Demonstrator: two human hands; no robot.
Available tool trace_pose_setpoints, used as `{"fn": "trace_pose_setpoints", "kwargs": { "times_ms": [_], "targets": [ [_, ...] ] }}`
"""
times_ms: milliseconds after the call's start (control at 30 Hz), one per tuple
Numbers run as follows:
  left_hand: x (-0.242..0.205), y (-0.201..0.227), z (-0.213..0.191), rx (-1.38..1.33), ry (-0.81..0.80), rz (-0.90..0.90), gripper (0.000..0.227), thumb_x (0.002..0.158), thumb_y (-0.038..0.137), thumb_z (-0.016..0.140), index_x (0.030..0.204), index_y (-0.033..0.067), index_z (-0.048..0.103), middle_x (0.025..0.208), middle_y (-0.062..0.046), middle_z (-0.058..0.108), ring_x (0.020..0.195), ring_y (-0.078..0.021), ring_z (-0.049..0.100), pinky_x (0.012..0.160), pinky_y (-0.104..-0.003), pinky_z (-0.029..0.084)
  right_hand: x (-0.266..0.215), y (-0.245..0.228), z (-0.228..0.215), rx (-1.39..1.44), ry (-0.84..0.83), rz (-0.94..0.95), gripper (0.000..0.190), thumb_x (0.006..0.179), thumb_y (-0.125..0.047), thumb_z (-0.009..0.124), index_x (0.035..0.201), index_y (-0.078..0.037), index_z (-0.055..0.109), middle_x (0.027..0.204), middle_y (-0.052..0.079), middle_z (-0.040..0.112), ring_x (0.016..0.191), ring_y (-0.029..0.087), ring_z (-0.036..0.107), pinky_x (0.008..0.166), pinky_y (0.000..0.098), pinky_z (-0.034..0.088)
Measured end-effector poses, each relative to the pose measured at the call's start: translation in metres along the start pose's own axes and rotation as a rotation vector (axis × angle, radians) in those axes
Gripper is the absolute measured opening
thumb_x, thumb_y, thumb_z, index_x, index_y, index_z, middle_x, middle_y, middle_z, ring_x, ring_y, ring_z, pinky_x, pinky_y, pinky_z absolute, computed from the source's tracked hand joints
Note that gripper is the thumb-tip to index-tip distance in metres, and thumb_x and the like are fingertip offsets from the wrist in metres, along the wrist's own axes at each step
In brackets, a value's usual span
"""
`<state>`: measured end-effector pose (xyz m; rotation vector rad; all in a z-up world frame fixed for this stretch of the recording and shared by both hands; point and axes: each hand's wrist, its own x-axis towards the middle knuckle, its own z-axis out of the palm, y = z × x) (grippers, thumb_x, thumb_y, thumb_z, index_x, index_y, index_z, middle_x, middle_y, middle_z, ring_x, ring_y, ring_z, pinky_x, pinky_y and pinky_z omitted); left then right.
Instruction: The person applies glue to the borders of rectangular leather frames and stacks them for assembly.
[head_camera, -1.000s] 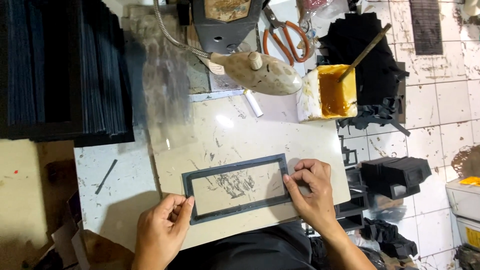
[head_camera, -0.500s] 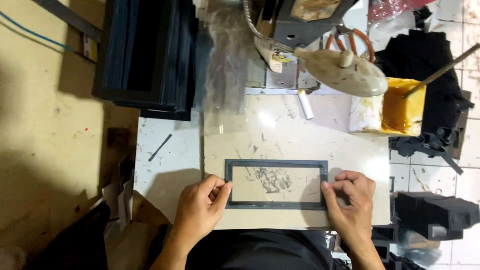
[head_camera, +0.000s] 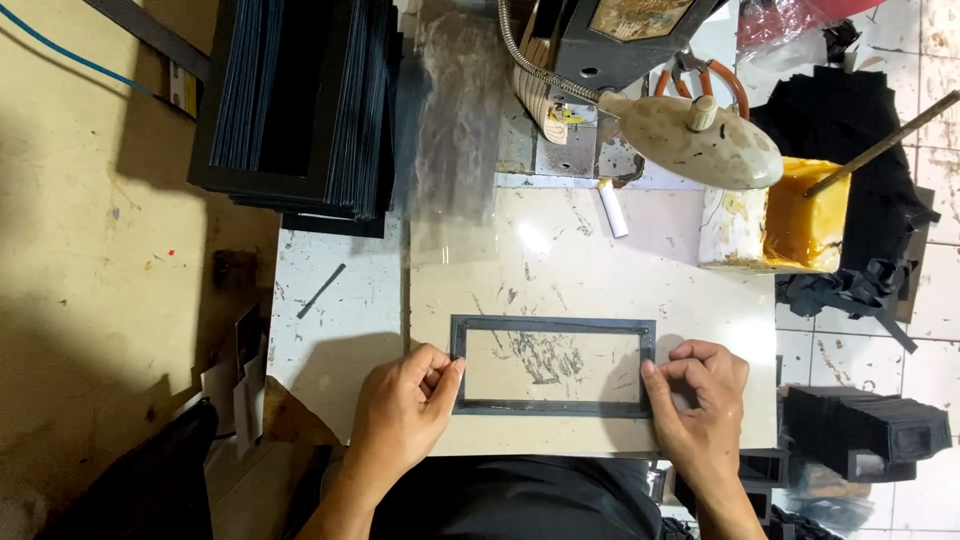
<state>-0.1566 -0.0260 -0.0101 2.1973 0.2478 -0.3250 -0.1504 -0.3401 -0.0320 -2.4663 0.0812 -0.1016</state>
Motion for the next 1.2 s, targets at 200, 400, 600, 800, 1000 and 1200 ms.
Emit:
{"fn": "trace_pose_setpoints", "kwargs": {
  "times_ms": [200,400,600,800,1000,1200],
  "targets": [
    [0.001,0.003,0.002,0.055,-0.053,-0.096,0.02,0.091,0.02,0.073,0.076,0.0095,0.065,0.056,-0.002,0.07,0.042,-0.0102,0.065,0.039,-0.028,0.05,0.001,-0.005,-0.001,-0.001,0.022,-0.02,0.016,0.084,-0.015,0.08,0.08,-0.002,0.072,0.105,0.009,0.062,0.11,0.026,0.047,0.09,0.0389,0.043],
    [-0.002,-0.003,0.006,0.041,-0.012,0.006,0.02,0.09,0.023,0.072,0.076,0.0104,0.066,0.058,-0.001,0.072,0.042,-0.0102,0.066,0.04,-0.026,0.052,-0.003,0.026,0.012,-0.003,0.003,-0.047,0.017,0.084,-0.017,0.079,0.076,-0.005,0.07,0.106,0.009,0.06,0.111,0.026,0.047,0.086,0.038,0.046],
    [0.001,-0.006,0.012,0.16,-0.058,-0.098,0.021,0.091,0.027,0.071,0.077,0.0109,0.068,0.06,-0.001,0.074,0.047,-0.0116,0.071,0.044,-0.027,0.055,0.004,0.0,-0.001,0.051,0.035,-0.074,0.015,0.083,-0.014,0.08,0.077,-0.006,0.069,0.107,0.008,0.058,0.108,0.026,0.048,0.083,0.0352,0.048],
    [0.0,0.012,0.005,0.195,-0.009,-0.205,0.023,0.089,0.026,0.074,0.076,0.0078,0.068,0.058,-0.004,0.074,0.049,-0.0134,0.071,0.049,-0.03,0.055,0.005,-0.005,-0.003,0.052,0.054,-0.084,0.014,0.081,-0.01,0.081,0.076,-0.005,0.069,0.107,0.008,0.058,0.107,0.026,0.047,0.085,0.0352,0.047],
    [0.0,0.015,0.005,0.188,-0.029,-0.237,0.022,0.089,0.025,0.074,0.078,0.0079,0.068,0.059,-0.005,0.073,0.049,-0.0137,0.072,0.049,-0.03,0.055,0.005,-0.009,-0.004,0.07,0.041,-0.057,0.015,0.081,-0.01,0.082,0.075,-0.005,0.068,0.107,0.008,0.057,0.107,0.027,0.047,0.081,0.0331,0.048],
    [-0.009,0.008,0.009,0.19,0.011,-0.129,0.027,0.09,0.027,0.073,0.074,0.0075,0.064,0.058,-0.003,0.071,0.048,-0.0136,0.069,0.048,-0.03,0.053,0.002,0.014,-0.001,0.122,-0.017,0.044,0.018,0.084,-0.012,0.079,0.086,-0.004,0.064,0.114,0.011,0.054,0.104,0.024,0.052,0.081,0.0347,0.052]
  ]
}}
